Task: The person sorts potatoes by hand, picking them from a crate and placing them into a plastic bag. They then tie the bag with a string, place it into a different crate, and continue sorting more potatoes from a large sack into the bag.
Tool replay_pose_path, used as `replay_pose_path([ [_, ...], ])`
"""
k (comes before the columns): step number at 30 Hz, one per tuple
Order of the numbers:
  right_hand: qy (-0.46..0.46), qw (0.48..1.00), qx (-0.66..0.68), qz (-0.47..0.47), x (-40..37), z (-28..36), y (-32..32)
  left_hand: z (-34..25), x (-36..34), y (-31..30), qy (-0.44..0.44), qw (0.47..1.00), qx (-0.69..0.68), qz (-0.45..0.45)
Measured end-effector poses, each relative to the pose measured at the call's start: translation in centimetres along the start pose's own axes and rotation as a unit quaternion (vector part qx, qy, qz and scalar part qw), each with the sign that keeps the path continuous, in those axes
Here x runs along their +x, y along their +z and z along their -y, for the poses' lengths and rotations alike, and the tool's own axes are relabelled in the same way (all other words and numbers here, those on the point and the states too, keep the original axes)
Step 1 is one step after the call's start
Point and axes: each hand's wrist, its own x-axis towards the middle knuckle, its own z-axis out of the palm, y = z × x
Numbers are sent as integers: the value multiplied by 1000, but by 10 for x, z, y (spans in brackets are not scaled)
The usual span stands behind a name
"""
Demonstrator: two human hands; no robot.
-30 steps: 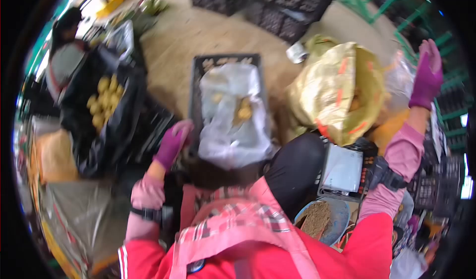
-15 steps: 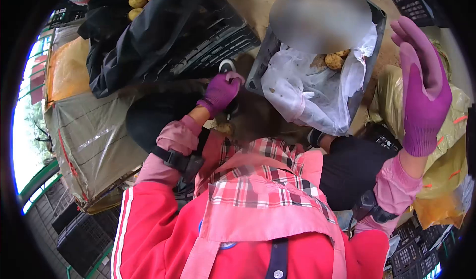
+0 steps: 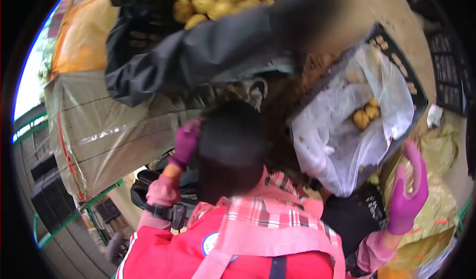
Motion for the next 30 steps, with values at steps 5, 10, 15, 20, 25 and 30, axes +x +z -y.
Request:
replay_pose_path([
  [5, 84, 993, 78, -22, 4, -11, 31, 87, -50, 145, -152, 914, 105, 361],
  [10, 79, 997, 12, -4, -26, 9, 30, 99, -46, 193, -165, 888, 80, 421],
  [15, 35, 993, -115, -16, -32, 42, 48, 105, -42, 217, -158, 882, 27, 444],
  [20, -3, 985, -172, 15, -33, 69, 62, 109, -40, 205, -160, 886, -49, 432],
  [25, -20, 989, -142, -25, -49, 78, 64, 97, -44, 153, -234, 833, -355, 354],
  [30, -87, 989, -105, -57, -56, 91, 70, 15, -39, 14, -238, 521, -807, 143],
])
